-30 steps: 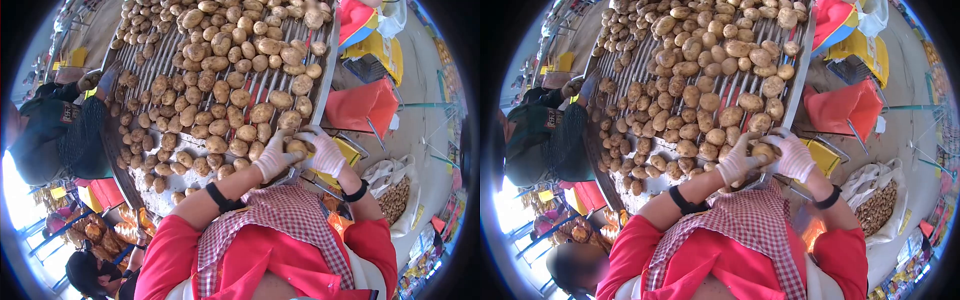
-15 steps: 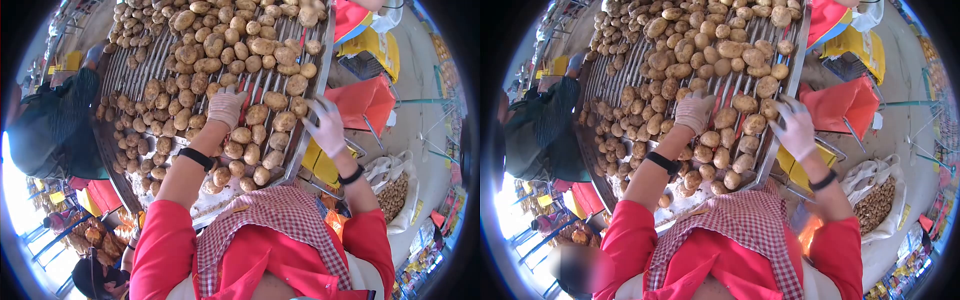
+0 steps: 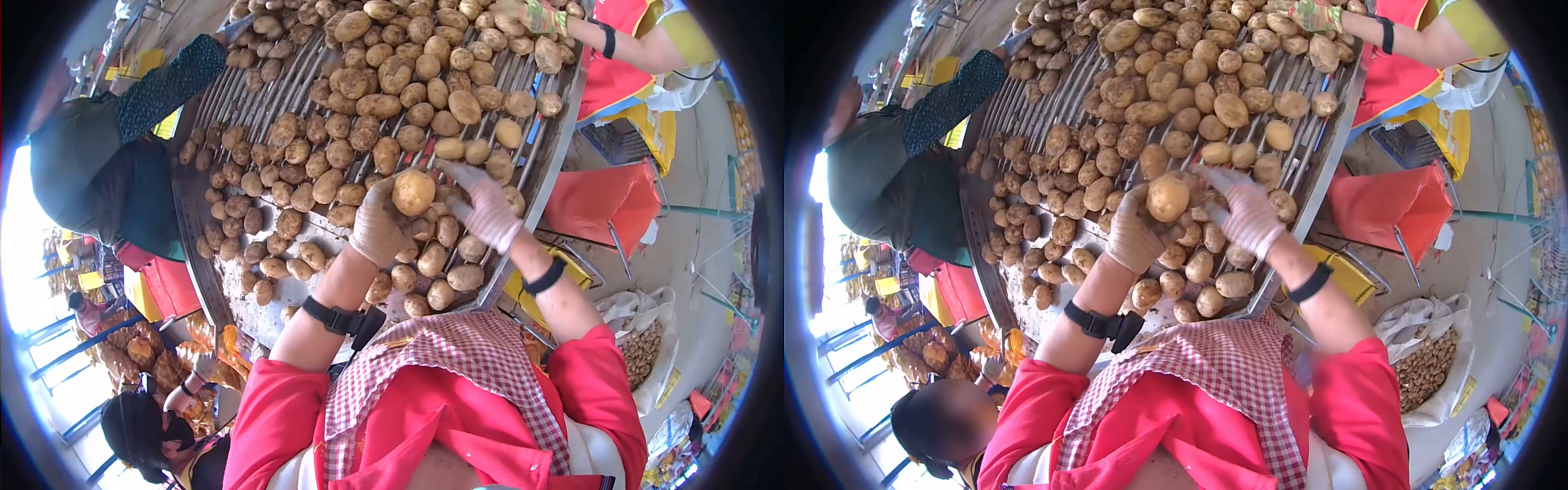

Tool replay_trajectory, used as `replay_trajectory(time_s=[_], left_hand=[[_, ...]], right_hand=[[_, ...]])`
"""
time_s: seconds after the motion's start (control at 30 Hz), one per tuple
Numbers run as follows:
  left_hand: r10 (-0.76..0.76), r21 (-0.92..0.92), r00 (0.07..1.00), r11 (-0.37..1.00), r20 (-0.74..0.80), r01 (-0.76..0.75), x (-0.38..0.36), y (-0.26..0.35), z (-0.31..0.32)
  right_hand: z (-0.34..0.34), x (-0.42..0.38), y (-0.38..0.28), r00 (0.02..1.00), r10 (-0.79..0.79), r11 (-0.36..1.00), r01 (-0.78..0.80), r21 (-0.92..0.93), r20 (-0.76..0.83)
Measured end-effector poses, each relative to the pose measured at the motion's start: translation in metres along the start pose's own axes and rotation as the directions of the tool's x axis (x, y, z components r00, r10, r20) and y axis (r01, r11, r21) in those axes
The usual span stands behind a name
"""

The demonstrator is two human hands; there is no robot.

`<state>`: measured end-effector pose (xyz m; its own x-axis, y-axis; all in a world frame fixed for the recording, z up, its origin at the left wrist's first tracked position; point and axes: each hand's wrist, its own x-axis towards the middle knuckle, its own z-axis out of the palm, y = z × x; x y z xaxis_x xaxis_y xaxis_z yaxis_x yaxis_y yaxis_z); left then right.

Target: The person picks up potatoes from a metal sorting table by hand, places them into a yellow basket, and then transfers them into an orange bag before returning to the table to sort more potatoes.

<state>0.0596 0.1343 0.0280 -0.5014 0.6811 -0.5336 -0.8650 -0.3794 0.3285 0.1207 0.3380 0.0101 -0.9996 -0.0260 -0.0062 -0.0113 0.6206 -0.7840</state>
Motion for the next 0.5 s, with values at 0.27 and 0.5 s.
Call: replay_trajectory(time_s=[0.27, 0.5], left_hand=[[-0.156, 0.561, 0.978, 0.801, -0.142, 0.209, -0.040, -0.054, -0.013], [0.556, 0.997, 0.830, 0.008, 0.054, -0.071, -0.026, 0.014, -0.030]], right_hand=[[0.023, -0.067, -0.032, 0.984, -0.181, 0.977, 0.179, 0.116, 0.003], [-0.064, -0.148, 0.035, 0.952, 0.246, 0.931, -0.284, -0.229, -0.181]])
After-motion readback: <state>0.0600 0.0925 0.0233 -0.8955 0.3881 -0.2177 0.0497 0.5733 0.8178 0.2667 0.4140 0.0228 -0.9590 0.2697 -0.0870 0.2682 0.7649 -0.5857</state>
